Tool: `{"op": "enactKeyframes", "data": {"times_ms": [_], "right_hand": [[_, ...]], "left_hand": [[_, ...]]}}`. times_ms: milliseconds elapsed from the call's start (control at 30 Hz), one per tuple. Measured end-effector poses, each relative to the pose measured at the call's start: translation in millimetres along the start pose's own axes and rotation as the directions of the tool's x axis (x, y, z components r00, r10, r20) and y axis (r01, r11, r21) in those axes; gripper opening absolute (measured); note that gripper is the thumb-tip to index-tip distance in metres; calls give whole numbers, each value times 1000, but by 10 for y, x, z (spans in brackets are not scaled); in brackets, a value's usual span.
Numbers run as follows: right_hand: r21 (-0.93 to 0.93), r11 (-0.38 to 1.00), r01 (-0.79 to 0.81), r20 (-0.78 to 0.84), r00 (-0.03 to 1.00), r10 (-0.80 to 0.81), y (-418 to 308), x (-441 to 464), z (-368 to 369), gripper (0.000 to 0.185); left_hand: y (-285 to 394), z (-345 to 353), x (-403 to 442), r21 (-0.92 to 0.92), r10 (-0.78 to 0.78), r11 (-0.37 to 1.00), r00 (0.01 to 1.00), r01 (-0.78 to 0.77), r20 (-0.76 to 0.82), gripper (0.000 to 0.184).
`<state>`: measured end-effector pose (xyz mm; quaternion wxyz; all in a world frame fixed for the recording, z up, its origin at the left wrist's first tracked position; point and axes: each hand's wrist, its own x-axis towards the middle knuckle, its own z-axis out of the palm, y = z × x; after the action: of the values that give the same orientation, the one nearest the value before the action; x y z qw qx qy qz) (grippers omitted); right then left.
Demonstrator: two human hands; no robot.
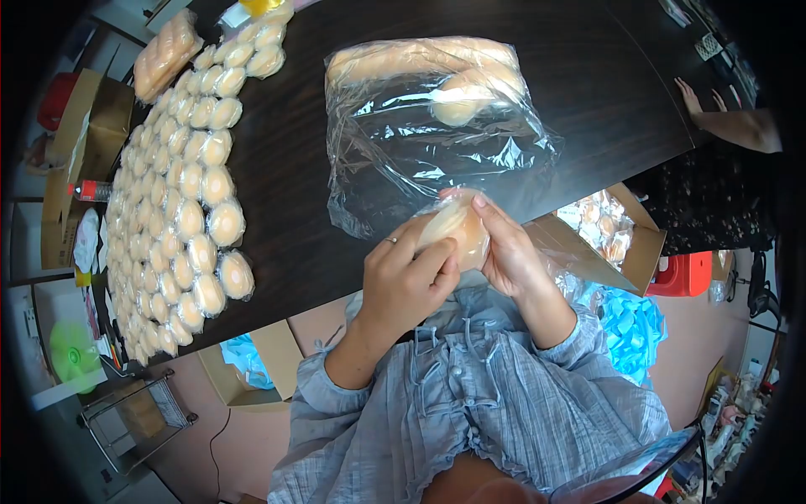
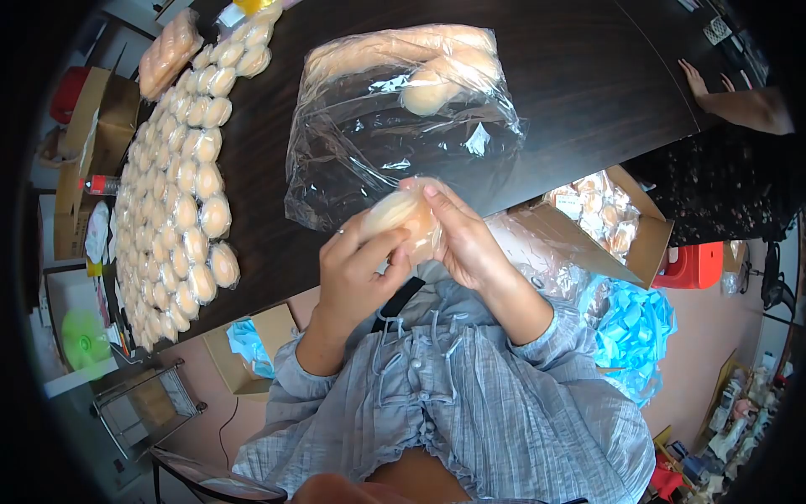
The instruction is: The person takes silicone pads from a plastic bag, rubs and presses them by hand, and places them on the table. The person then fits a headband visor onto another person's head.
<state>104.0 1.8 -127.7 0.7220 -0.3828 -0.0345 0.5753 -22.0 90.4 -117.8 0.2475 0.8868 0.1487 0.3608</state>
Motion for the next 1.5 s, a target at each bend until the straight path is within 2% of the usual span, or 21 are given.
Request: {"op": "enactKeyframes", "data": {"times_ms": [133, 267, 467, 633, 800, 933, 967, 1033, 1100, 1133, 1267, 1300, 1367, 1433, 1467, 1500], "right_hand": [[-104, 993, 62, 46, 997, -57, 14, 34, 7, 36], [-106, 994, 34, 83, 996, -26, -14, -18, 93, 38], [-138, 990, -12, 118, 993, 29, 6, -7, 86, 38], [-168, 986, -17, 145, 989, 42, 22, -9, 90, 37], [-217, 975, 43, 161, 987, -8, 71, -12, 100, 39], [-126, 992, -12, 286, 957, 48, 39, -66, 87, 31], [-131, 991, -6, 295, 954, 45, 40, -77, 87, 31], [-53, 999, -8, 197, 980, 19, 73, -79, 100, 34], [25, 999, -22, 126, 992, 19, 121, -30, 175, 40], [19, 999, -40, 156, 987, 37, 134, -26, 204, 40], [85, 979, -185, 209, 964, 164, 84, -48, 226, 60], [77, 978, -195, 236, 957, 172, 98, -54, 246, 60], [-152, 988, -18, 322, 945, 66, 114, -94, 256, 62], [-345, 919, 192, 409, 912, -37, 87, -111, 245, 65], [-343, 918, 200, 416, 908, -43, 86, -101, 268, 65], [-523, 766, 375, 459, 880, -118, 126, -94, 318, 65]], "left_hand": [[-71, -15, -2, -53, -79, 995, 995, 82, 58, 21], [-126, -52, -45, -279, -206, 935, 976, 219, 78, 20], [-135, -106, -77, -310, -184, 926, 974, 217, 133, 20], [-148, -132, -121, -280, -224, 923, 960, 264, 169, 23], [-120, -172, -134, -234, -283, 919, 943, 319, 173, 24], [-265, -147, -267, -401, -443, 802, 891, 443, 97, 27], [-238, -158, -260, -401, -438, 807, 895, 434, 87, 27], [-132, -206, -255, -714, -553, 539, 827, 447, 101, 29], [-73, -303, -253, -913, -643, 217, 754, 345, 132, 30], [-64, -346, -271, -912, -654, 241, 749, 333, 101, 30], [-63, -429, -355, -951, -671, 157, 735, 265, 93, 35], [-77, -452, -397, -951, -674, 182, 736, 251, 66, 35], [-115, -464, -541, -832, -628, 391, 775, 393, 71, 38], [-137, -441, -600, -655, -585, 566, 804, 500, 109, 41], [-116, -429, -556, -654, -579, 572, 809, 494, 104, 41], [-72, -404, -498, -624, -566, 637, 824, 452, 18, 43]]}}
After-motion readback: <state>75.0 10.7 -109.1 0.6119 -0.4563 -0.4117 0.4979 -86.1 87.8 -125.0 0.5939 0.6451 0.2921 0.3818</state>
